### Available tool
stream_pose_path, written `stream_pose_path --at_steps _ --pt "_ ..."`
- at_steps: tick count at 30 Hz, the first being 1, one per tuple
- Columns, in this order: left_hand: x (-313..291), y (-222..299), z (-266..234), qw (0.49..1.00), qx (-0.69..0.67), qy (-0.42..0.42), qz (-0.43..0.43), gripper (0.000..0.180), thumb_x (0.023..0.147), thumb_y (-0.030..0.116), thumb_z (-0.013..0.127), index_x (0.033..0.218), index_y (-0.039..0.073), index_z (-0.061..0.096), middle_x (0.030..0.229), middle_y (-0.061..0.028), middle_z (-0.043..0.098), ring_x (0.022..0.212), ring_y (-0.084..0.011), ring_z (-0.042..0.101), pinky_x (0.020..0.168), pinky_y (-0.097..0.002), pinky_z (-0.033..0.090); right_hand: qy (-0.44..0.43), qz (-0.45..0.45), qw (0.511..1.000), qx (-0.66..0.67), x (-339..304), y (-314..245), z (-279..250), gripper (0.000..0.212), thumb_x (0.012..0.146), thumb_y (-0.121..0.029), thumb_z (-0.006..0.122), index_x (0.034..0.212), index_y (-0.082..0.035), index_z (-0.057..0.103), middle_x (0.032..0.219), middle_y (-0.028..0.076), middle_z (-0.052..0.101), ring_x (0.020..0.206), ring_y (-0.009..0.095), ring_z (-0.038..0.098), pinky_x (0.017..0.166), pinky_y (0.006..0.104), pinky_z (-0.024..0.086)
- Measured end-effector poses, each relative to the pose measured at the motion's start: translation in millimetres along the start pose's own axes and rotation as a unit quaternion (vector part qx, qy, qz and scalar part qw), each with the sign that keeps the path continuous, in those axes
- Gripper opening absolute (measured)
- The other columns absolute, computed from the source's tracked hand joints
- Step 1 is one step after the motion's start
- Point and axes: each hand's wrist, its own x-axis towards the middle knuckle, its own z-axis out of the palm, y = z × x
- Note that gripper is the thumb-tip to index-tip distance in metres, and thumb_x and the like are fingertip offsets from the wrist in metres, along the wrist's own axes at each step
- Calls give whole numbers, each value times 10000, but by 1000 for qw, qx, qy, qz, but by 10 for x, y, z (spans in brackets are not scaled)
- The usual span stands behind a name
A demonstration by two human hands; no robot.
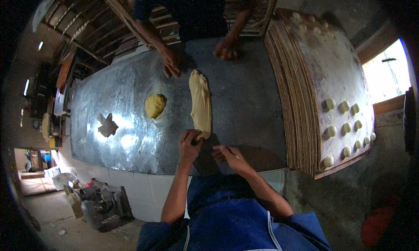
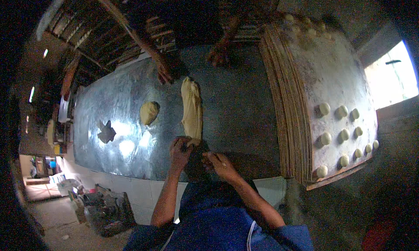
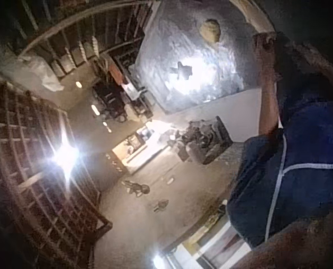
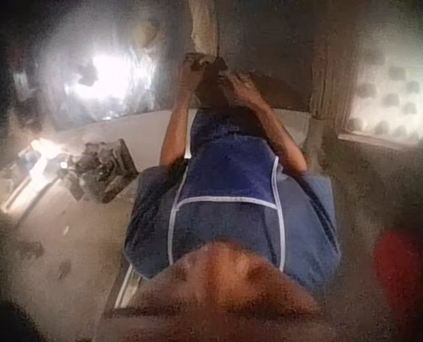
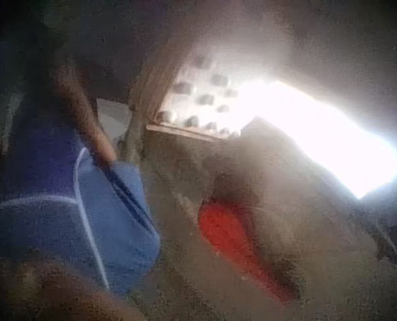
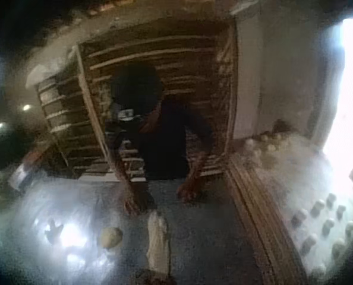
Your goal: The person tears small pieces from a large dough mass on a metal table, rolls them into balls, and places them on a wooden board. Another person assists by rolling dough and arranging the pieces on the board.
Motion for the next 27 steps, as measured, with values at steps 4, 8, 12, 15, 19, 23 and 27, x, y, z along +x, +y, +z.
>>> stream_pose_path --at_steps 4,8,12,15,19,23,27 --pt "-239 183 46 999 -21 41 -11 311 821 67 747 1127 41 700 1100 -160 685 967 -315 684 838 -415 561 47 146 986 58 436 -610 599 412 1067 -381 519 1169 -2 645 962 50 664 794 186 608 733 368 523" --pt "-264 737 -553 944 -165 -141 -248 251 939 172 667 1151 41 702 1111 -169 709 959 -273 704 847 -408 565 17 -36 994 -98 699 -211 516 395 1079 -363 500 1063 2 648 787 80 634 613 214 560 604 412 504" --pt "92 167 -93 673 -526 -139 -501 354 1050 322 529 1156 7 651 1033 -117 695 954 -266 696 842 -382 569 117 -204 877 -419 187 -193 524 327 1067 -285 518 954 7 614 685 171 575 584 271 543 581 428 484" --pt "364 244 314 529 -649 -173 -519 358 1085 335 446 1174 22 596 926 -75 662 820 -250 660 782 -384 561 147 -191 850 -468 -83 -217 502 279 1054 -222 522 926 16 594 683 206 558 622 287 576 600 411 477" --pt "267 142 467 467 -699 -137 -524 307 1092 308 433 1222 41 510 890 -90 612 715 -228 574 738 -401 548 -71 -210 901 -374 -629 -645 445 144 1002 -148 540 1044 -23 598 852 173 637 787 315 647 719 411 512" --pt "185 165 107 647 -574 -187 -466 323 1081 290 457 1288 43 462 1004 -115 621 821 -232 596 754 -432 542 -106 -289 941 -141 -638 -1300 758 229 1006 -157 529 1172 -32 625 956 93 657 895 209 647 798 358 523" --pt "-232 -179 139 923 -206 -272 -180 296 1048 213 471 1249 -2 505 1074 -203 648 985 -285 653 809 -466 538 -193 -210 944 -167 739 -972 889 286 1036 -263 592 1173 -20 657 1016 44 683 833 120 624 747 315 510"
